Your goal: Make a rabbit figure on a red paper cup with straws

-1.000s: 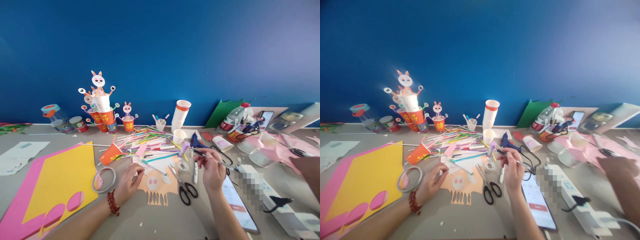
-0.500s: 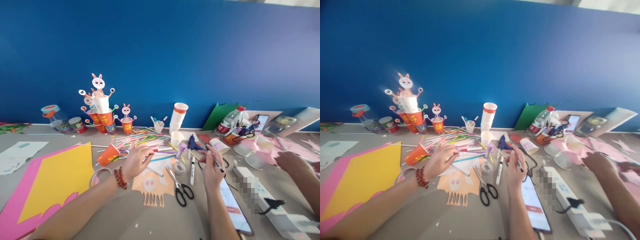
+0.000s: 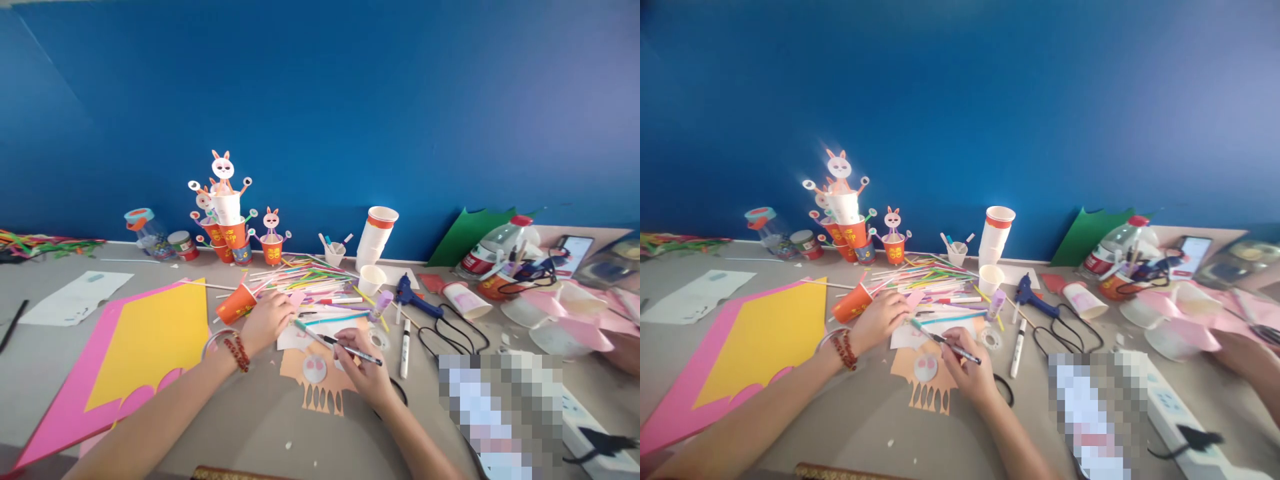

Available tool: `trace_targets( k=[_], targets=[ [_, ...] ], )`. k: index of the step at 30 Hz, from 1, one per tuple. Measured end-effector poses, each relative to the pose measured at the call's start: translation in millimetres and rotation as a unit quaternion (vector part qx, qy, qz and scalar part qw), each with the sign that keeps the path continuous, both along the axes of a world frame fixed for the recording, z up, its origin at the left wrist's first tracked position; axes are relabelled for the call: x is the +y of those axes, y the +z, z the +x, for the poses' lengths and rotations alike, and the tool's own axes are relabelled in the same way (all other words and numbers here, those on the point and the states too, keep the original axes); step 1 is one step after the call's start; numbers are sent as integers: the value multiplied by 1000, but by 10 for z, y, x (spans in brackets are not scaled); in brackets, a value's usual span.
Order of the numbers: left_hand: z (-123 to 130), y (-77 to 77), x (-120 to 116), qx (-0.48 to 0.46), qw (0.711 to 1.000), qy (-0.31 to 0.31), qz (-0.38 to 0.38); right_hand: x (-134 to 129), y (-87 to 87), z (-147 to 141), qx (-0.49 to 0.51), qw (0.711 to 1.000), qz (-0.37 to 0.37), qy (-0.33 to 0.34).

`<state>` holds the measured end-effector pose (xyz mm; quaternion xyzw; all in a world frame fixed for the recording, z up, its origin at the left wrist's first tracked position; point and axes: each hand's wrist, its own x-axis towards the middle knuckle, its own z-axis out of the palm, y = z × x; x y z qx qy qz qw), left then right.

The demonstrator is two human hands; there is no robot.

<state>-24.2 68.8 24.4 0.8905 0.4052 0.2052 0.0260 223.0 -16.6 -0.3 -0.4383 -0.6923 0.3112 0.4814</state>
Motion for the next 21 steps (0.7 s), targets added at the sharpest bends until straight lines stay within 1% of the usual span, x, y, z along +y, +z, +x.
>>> trace_targets(
  k=[3,5,8,11,13,16,18,21],
  targets=[
    [222,-80,79,17,1000,-14,-3,34,-45,18,3,999,7,-40],
    [344,-115,158,24,1000,-15,-7,48,-41,59,18,998,4,-56],
    [437,-149,260,34,999,-10,-17,47,-16,103,63,996,-29,-47],
    [457,-156,311,46,999,-15,-24,44,-27,105,101,993,-59,-25],
    [458,-138,314,49,998,-18,-26,47,-59,91,116,991,-69,-16],
    [454,-72,265,37,999,-25,-25,49,-95,62,141,987,-79,-7],
    [445,-10,195,24,999,-41,-25,43,-84,46,170,982,-81,-9],
    [428,77,64,8,997,-74,-30,27,-18,33,222,972,-74,-32]
  ],
)
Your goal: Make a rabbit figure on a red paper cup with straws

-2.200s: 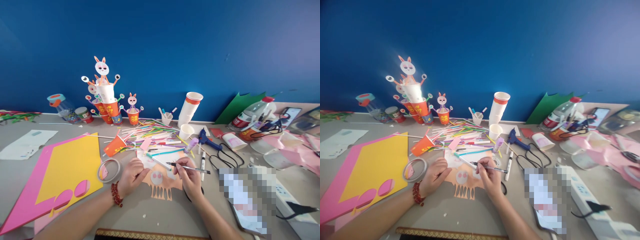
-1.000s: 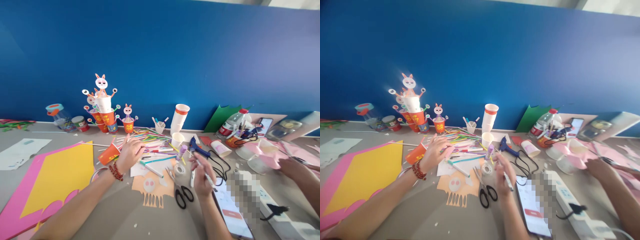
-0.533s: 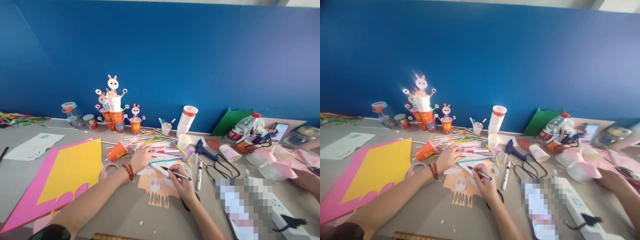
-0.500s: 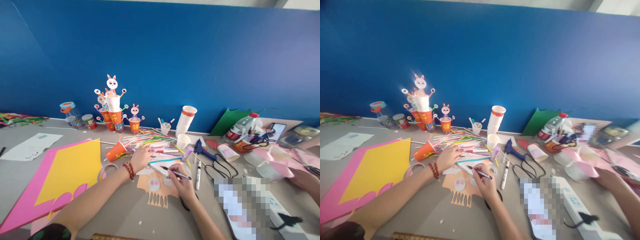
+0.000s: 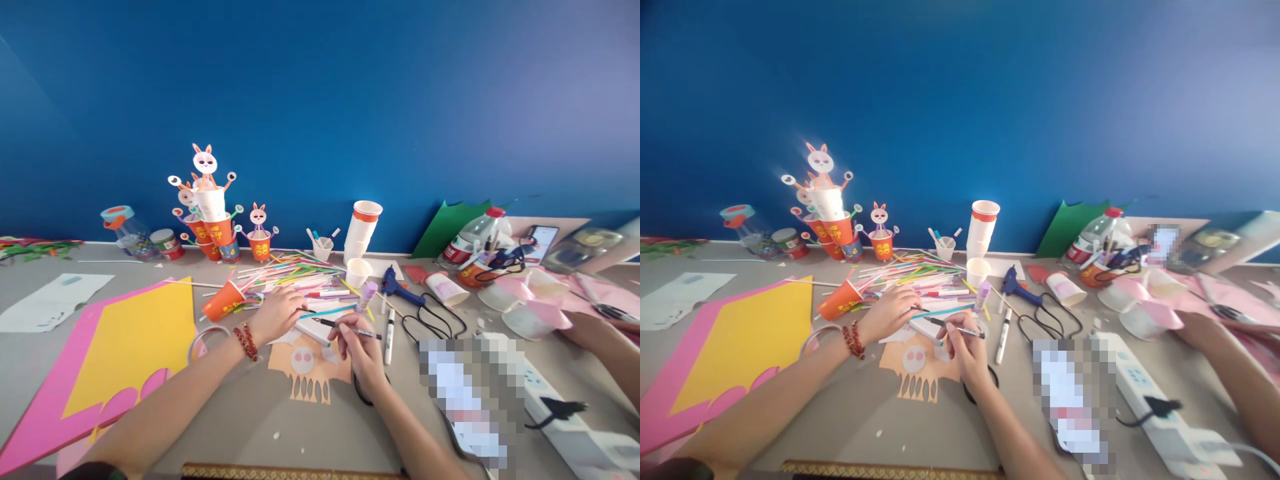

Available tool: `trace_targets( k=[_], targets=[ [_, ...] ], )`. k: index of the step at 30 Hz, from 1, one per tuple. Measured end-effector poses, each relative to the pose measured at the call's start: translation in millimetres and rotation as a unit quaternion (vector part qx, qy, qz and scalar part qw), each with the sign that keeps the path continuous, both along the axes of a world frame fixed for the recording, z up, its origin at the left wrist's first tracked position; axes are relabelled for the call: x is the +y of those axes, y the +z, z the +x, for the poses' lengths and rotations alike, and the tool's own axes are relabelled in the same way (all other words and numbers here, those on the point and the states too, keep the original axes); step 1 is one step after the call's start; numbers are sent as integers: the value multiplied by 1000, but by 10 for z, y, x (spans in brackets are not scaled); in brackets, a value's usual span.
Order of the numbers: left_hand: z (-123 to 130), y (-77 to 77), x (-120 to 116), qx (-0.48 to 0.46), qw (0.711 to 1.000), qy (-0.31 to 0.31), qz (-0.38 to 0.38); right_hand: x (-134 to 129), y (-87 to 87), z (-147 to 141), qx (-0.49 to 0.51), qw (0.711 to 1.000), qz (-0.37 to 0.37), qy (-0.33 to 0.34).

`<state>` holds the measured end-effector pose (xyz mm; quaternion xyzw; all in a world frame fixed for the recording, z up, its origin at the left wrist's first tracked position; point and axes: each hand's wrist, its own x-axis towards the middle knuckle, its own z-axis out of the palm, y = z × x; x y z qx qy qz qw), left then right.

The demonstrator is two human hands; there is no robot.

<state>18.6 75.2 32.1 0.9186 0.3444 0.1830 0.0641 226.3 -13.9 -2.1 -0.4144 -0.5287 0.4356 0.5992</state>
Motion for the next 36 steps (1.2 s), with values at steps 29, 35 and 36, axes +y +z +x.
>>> trace_targets(
  k=[29,35,36],
  targets=[
    [232,252,-689,-190,962,-64,-183,-76,44,-127,296,951,-11,85],
    [322,253,-741,-220,947,-5,-234,-85,38,-136,327,942,-6,80],
    [332,247,-747,-224,945,4,-237,-80,29,-135,327,942,-10,76]
  ],
)
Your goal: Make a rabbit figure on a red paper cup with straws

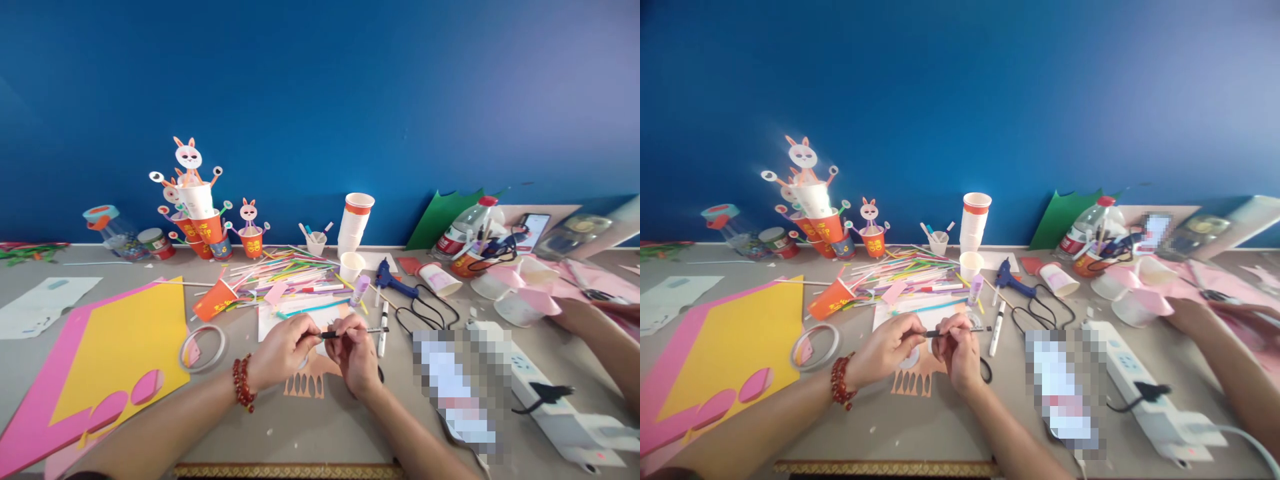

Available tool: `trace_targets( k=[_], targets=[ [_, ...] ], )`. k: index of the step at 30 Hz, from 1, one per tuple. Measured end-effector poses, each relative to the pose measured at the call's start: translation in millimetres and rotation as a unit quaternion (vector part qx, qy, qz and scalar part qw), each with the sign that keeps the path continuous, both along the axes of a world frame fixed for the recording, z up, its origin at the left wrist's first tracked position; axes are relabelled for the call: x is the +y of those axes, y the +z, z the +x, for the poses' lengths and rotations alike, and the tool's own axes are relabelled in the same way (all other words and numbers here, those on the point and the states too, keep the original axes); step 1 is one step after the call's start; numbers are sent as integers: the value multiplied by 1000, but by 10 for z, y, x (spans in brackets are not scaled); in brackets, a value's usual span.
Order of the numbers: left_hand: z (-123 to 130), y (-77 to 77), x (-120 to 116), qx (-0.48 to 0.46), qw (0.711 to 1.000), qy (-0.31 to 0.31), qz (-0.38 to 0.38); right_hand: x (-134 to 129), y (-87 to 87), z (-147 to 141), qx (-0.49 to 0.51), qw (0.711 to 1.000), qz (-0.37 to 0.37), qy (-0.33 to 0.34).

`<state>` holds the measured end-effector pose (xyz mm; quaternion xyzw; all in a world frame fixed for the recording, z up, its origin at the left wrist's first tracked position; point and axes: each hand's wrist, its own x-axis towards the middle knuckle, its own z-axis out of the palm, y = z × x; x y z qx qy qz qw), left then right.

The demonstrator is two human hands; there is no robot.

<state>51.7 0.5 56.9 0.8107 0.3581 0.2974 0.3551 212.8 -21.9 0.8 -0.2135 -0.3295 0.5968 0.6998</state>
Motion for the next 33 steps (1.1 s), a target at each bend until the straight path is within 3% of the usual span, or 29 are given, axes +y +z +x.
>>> trace_targets(
  k=[4,8,10,15,23,27,30,32,33],
  targets=[
    [-10,-66,-15,-17,999,17,-38,27,-41,6,-21,999,-27,-1],
    [-96,-158,13,-50,988,-4,-148,48,-75,14,-58,997,-55,13],
    [-142,-171,37,-58,985,-12,-163,52,-82,23,-78,995,-64,6],
    [-178,-121,49,38,996,-36,-69,39,-77,33,-94,993,-69,-11],
    [15,-131,-107,148,988,2,53,7,-91,-47,-24,997,-72,-23],
    [30,-203,75,137,987,-17,86,59,-60,13,-111,990,-69,-52],
    [-111,-298,346,106,979,6,174,121,80,225,-290,950,-25,-114],
    [-255,-366,522,114,959,77,248,152,198,479,-427,877,-3,-222],
    [-329,-396,594,135,947,99,275,161,249,627,-492,819,-27,-294]
  ],
)
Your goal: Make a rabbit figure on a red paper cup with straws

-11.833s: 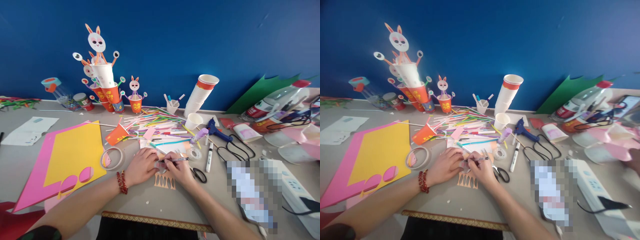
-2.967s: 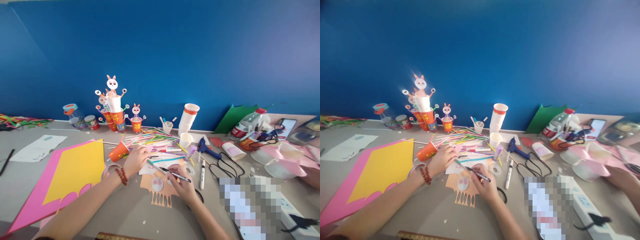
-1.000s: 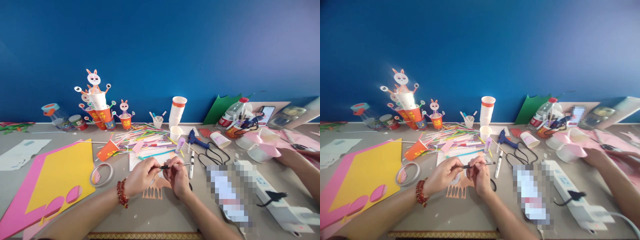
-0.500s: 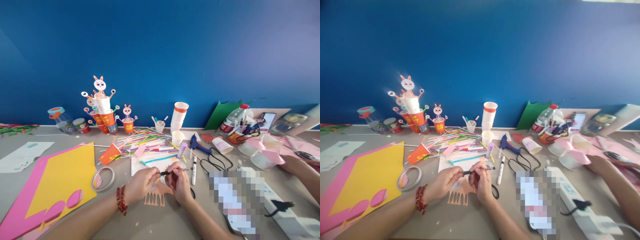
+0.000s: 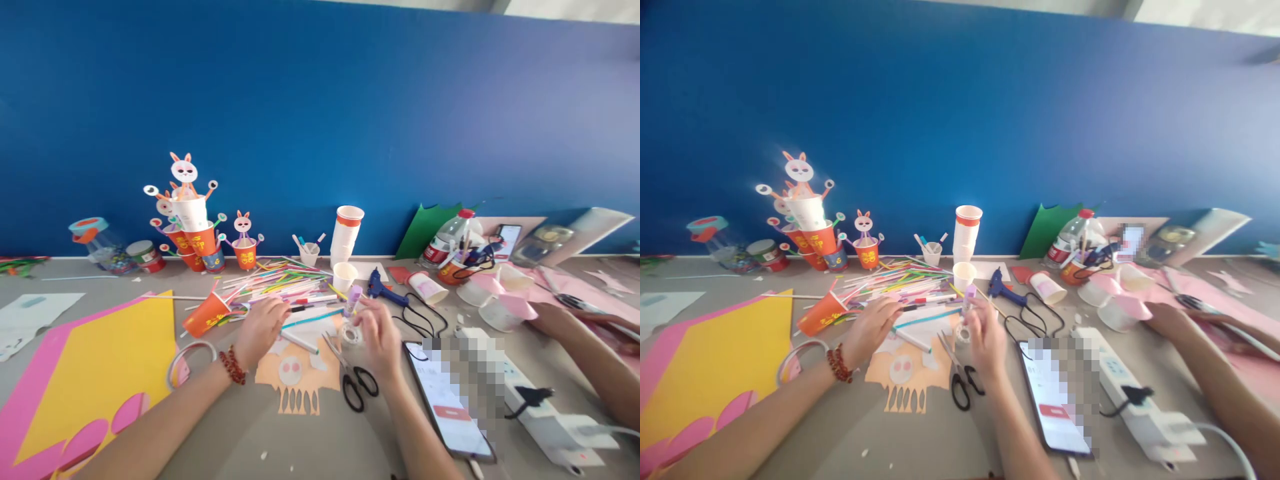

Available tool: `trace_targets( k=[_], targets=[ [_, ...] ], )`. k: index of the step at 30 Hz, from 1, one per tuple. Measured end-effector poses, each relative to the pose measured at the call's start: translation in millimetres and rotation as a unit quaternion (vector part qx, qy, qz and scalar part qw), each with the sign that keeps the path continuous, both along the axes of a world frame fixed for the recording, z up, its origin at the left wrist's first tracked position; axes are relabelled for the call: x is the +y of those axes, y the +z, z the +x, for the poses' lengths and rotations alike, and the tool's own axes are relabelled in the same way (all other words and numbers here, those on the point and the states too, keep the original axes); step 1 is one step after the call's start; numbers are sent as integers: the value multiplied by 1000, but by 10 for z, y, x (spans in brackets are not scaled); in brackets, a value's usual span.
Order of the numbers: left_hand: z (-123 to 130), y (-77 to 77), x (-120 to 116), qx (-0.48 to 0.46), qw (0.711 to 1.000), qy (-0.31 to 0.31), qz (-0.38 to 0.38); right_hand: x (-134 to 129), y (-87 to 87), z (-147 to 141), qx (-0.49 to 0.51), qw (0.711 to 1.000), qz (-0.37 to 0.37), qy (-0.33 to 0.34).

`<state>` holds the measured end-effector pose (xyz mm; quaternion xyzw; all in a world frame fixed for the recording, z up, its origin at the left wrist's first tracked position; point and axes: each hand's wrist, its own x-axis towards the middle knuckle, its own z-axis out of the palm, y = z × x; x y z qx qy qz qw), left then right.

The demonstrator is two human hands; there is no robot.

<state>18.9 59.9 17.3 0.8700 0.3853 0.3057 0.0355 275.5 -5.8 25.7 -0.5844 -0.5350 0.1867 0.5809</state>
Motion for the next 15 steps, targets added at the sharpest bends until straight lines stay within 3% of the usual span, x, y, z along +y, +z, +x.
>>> trace_targets(
  k=[2,4,7,10,13,15],
  targets=[
    [-125,-46,95,70,996,41,36,10,62,292,-152,975,-86,-139],
    [-199,-75,129,107,992,56,45,21,62,514,-252,933,-201,-159],
    [-202,-102,120,123,990,55,45,46,-1,635,-342,877,-323,-95],
    [-146,-115,111,124,990,51,44,60,-45,597,-387,840,-380,-32],
    [-127,-99,108,112,992,40,39,72,-63,566,-390,828,-403,-6],
    [-154,-70,97,103,993,34,36,84,-80,587,-378,838,-394,0]
  ],
)
